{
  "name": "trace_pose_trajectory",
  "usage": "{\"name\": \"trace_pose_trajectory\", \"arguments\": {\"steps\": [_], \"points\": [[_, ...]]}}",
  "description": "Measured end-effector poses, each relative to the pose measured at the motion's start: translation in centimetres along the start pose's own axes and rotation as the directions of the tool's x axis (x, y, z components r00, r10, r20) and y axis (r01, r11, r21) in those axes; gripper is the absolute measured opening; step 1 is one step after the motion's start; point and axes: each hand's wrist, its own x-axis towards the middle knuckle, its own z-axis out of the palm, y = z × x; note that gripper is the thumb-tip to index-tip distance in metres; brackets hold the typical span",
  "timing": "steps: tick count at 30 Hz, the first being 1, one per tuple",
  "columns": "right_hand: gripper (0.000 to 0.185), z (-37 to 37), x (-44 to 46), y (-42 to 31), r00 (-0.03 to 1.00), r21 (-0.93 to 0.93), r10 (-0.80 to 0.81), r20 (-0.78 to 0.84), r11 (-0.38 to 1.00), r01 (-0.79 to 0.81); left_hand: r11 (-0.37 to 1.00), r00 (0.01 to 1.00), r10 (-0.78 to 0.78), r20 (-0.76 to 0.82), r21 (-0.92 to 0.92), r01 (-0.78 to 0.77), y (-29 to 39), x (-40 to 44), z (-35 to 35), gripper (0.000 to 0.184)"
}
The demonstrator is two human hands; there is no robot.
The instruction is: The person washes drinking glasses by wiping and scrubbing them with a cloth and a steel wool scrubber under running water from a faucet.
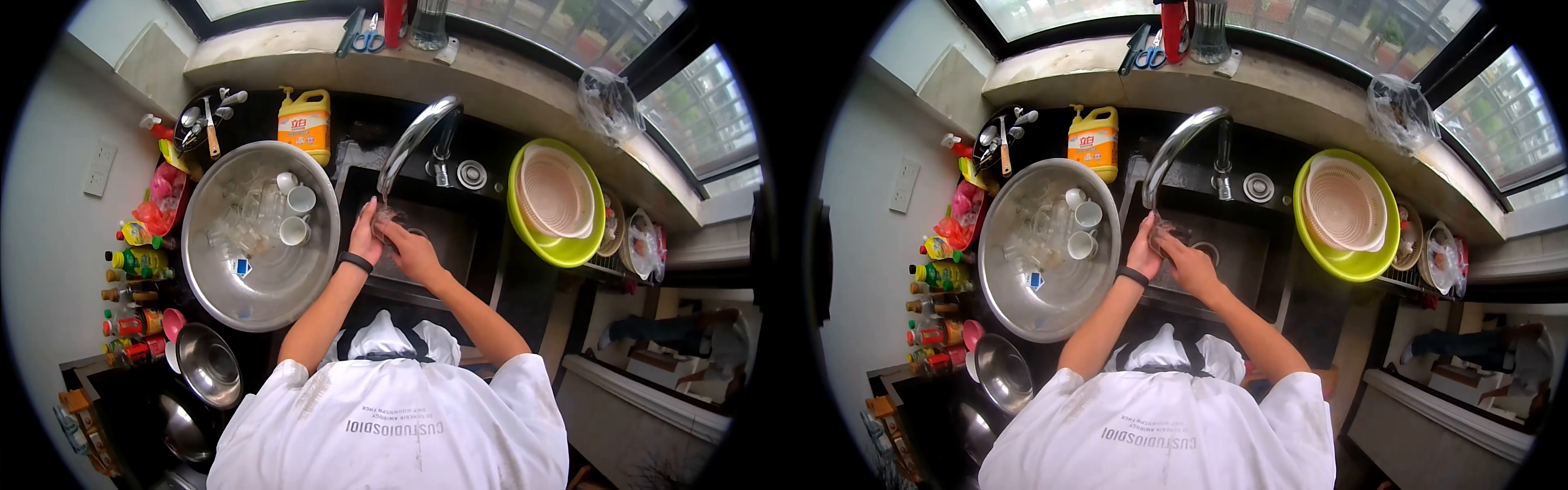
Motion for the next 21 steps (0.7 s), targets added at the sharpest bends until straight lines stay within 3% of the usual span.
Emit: {"name": "trace_pose_trajectory", "arguments": {"steps": [2,3,5,9,10,11,12,14,15,19,21], "points": [[0.058,-0.1,0.2,-0.6,0.981,-0.127,0.154,0.122,0.982,-0.138,0.999,0.998,0.053,0.016,-0.011,-0.052,-0.3,0.6,0.0,0.028],[0.058,0.3,0.3,-0.6,0.980,-0.127,0.152,0.125,0.982,-0.137,0.995,0.996,0.085,-0.005,0.047,-0.085,-0.6,0.8,0.2,0.027],[0.059,1.2,0.4,-0.4,0.994,0.026,0.091,-0.059,0.996,-0.090,0.989,0.993,0.098,-0.062,0.120,-0.090,-0.7,1.1,0.6,0.027],[0.057,1.3,0.8,0.9,0.985,0.198,0.175,0.006,0.965,-0.173,0.966,0.967,0.171,-0.189,0.228,-0.126,-1.5,1.3,1.8,0.038],[0.057,0.8,1.2,0.8,0.910,0.446,0.363,0.199,0.794,-0.414,0.945,0.958,0.222,-0.179,0.281,-0.167,-1.5,1.3,1.9,0.043],[0.058,0.3,1.4,0.6,0.780,0.597,0.459,0.426,0.505,-0.623,0.920,0.947,0.273,-0.167,0.334,-0.206,-1.5,1.2,2.0,0.048],[0.058,-0.1,1.6,0.4,0.779,0.597,0.460,0.425,0.505,-0.624,0.920,0.948,0.272,-0.166,0.334,-0.205,-1.2,1.2,2.1,0.048],[0.062,-0.7,1.8,-0.1,0.769,0.843,0.416,0.486,0.011,-0.538,0.877,0.948,0.317,0.033,0.369,-0.307,-0.6,1.2,2.0,0.054],[0.067,-1.1,1.8,-0.6,0.768,0.855,0.392,0.507,-0.120,-0.504,0.876,0.957,0.284,0.061,0.389,-0.285,0.0,1.0,2.1,0.055],[0.064,-0.1,1.4,0.1,0.797,0.877,0.367,0.479,-0.227,-0.423,0.860,0.970,0.222,0.097,0.450,-0.241,0.7,0.2,2.0,0.061],[0.060,0.2,1.4,0.1,0.808,0.886,0.469,0.356,0.104,-0.451,0.816,0.972,0.233,-0.031,0.549,-0.178,0.9,-0.5,2.4,0.067]]}}
